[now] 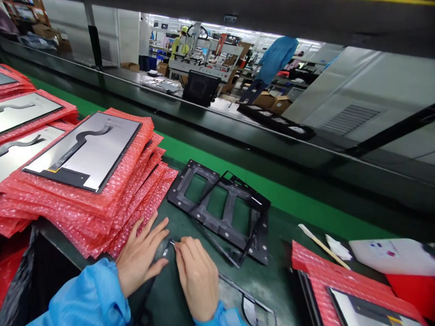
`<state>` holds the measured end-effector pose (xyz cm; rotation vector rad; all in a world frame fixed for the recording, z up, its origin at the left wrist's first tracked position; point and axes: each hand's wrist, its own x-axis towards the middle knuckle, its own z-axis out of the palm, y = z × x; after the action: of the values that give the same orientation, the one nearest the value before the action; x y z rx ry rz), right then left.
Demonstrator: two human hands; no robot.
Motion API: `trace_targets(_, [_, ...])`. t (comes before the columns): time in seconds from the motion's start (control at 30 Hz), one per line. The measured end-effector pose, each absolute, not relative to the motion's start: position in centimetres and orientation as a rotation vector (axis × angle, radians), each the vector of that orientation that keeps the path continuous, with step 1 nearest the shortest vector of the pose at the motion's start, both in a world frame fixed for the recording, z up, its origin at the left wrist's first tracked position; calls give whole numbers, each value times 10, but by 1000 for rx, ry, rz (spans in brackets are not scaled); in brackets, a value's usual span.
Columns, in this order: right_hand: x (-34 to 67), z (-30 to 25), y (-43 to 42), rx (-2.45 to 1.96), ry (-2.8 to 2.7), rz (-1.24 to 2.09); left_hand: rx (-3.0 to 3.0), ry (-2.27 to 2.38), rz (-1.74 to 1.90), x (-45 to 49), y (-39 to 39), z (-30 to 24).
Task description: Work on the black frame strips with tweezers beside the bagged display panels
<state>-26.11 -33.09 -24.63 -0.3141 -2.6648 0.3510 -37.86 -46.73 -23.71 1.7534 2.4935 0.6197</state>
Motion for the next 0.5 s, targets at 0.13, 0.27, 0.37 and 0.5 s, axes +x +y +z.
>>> trace_targets(0.13, [-261,-246,-331,-360,-2644,310,1778,2528,559,-378,-466,-240])
trace_targets(0.27, [-260,-242,-332,-354,-2612,373,1772,2535,533,-378,-465,-239])
trace_targets(0.37, [-258,-242,-334,-318,-2645,368,1776,2536,512,-378,-466,-239])
trace_targets(0.5, [-259,-245,-335,-291,-2683,345,1781,2545,485,-377,-466,-239])
